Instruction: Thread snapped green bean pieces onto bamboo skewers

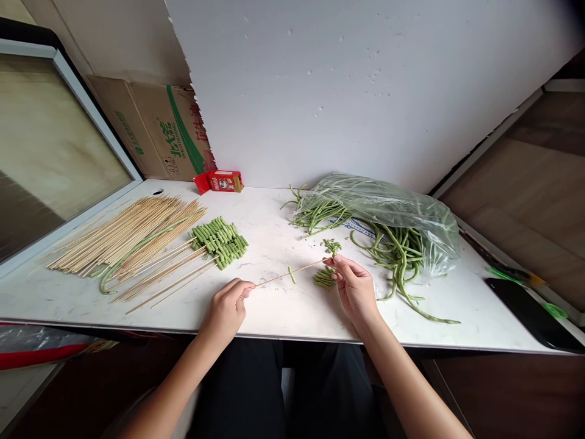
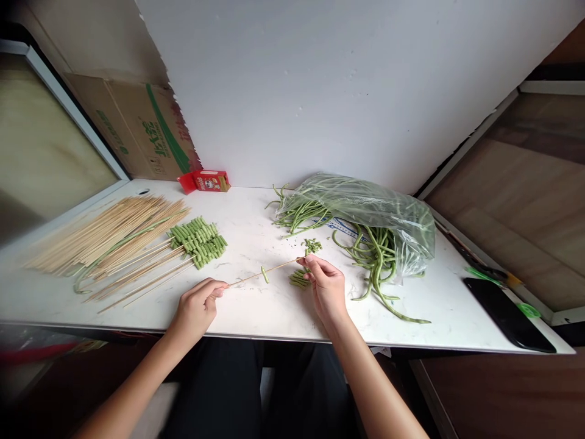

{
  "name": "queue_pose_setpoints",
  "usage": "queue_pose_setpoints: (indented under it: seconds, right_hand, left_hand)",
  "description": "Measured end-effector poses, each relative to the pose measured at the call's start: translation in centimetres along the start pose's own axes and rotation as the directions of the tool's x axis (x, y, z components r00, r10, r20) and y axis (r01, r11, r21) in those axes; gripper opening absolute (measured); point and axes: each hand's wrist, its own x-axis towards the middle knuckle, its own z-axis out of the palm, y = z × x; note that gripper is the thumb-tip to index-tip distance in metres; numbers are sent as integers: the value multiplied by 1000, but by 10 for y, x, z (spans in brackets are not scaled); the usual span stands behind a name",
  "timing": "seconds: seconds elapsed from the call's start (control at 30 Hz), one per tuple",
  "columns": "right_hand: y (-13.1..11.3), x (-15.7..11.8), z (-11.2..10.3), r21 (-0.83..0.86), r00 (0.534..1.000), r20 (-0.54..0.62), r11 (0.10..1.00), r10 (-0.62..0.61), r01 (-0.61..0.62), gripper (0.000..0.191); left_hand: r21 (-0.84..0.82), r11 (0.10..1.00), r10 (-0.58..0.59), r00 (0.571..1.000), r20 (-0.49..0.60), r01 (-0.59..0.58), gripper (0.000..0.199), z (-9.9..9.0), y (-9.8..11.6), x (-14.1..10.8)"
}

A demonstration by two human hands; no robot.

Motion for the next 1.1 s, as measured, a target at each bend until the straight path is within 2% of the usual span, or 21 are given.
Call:
queue_pose_setpoints:
  seconds: [0.17, 0.53, 0.77, 1.1]
  right_hand:
    - [-2, -2, 1, -14, 1000, 28, 1000, 4, -3, 33]
    - [2, -10, 8, -7, 996, 81, 999, 38, -37, 33]
    - [8, -26, 20, -139, 983, 183, 990, 16, 10, 26]
    - [14, -44, 33, -268, 975, 220, 962, 9, 51, 26]
  left_hand:
    - [-7, 1000, 2, 1000, -13, -2, 44, 0, 0, 1]
    - [-9, 1000, -8, 1000, -25, 7, 49, 2, -3, -1]
    - [-41, 999, -8, 1000, -23, 7, 48, 2, -2, -3]
    - [-100, 994, 40, 999, -19, -42, 44, 4, 10, -2]
